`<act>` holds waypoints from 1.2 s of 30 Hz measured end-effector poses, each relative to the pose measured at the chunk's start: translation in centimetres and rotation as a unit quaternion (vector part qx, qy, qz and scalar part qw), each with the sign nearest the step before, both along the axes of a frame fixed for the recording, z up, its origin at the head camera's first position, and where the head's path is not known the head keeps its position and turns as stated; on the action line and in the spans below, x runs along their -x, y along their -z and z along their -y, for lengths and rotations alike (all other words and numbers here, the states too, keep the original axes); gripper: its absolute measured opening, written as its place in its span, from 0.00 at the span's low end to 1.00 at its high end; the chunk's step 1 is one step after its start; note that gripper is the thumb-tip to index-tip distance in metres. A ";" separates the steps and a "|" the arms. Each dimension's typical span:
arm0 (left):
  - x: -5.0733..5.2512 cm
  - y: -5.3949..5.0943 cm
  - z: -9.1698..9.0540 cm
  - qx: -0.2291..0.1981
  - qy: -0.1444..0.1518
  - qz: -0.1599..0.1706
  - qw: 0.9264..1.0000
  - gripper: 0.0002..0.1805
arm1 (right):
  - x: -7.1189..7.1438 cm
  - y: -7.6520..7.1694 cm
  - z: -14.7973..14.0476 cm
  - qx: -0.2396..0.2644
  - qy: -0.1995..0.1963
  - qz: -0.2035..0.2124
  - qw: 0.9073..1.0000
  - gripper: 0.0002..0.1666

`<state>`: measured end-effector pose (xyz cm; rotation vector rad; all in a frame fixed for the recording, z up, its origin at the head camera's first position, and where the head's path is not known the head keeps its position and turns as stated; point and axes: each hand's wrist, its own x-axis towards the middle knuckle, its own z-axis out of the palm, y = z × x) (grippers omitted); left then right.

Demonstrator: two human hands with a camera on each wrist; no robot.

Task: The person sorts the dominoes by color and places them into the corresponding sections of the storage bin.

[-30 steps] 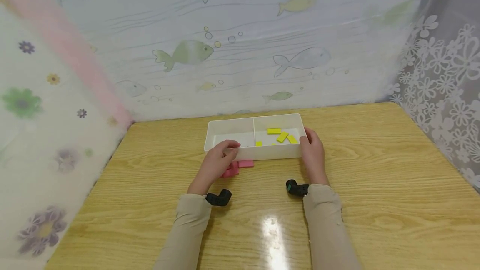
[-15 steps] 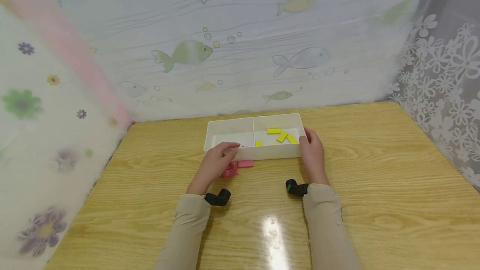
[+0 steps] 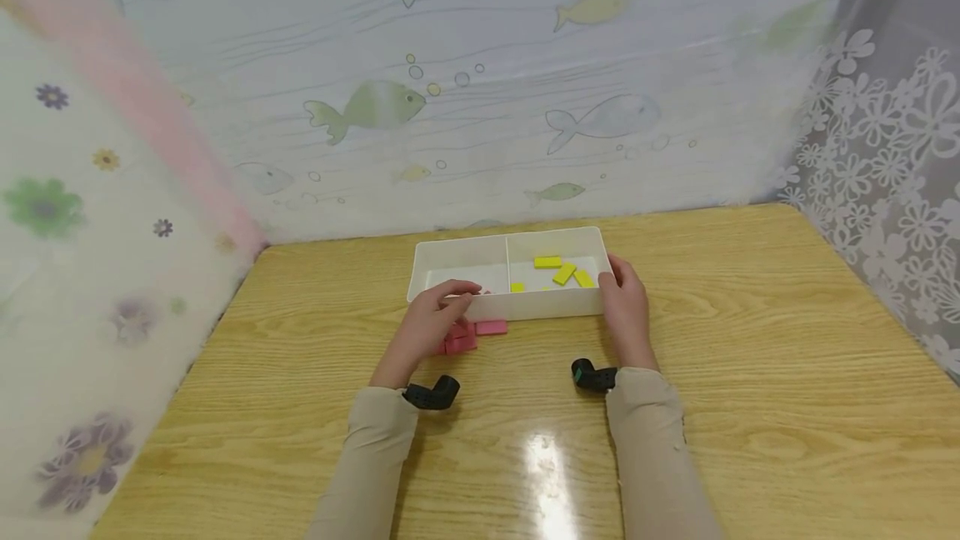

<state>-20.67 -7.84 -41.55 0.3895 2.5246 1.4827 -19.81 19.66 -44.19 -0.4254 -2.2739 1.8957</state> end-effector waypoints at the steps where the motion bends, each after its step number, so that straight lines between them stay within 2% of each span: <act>1: 0.0 0.0 0.0 -0.011 0.000 0.003 1.000 0.15 | 0.0 0.0 0.0 0.000 0.000 -0.001 1.000 0.29; 4: 0.1 -0.1 0.1 -0.027 0.002 0.013 1.000 0.16 | 0.0 0.0 0.0 -0.001 0.001 -0.001 1.000 0.29; 8: 0.0 -0.1 0.1 -0.013 0.007 0.022 1.000 0.17 | 0.0 0.1 0.0 -0.003 -0.002 0.000 1.000 0.29; 22: -0.2 -0.2 0.0 0.028 0.017 -0.016 0.999 0.14 | 0.1 0.2 0.0 -0.005 -0.004 -0.002 1.000 0.29; 28: -0.3 -0.3 -0.2 0.034 0.014 -0.005 0.999 0.14 | 0.0 0.1 0.0 -0.004 -0.004 -0.009 1.000 0.29; 32: -0.4 -0.4 -0.2 0.058 0.013 -0.011 0.998 0.15 | -0.1 0.0 0.0 -0.001 -0.004 -0.006 1.000 0.29; 36: -0.6 -0.4 -0.2 0.047 0.008 0.005 0.999 0.18 | -0.1 0.0 0.0 0.001 -0.005 -0.003 1.000 0.30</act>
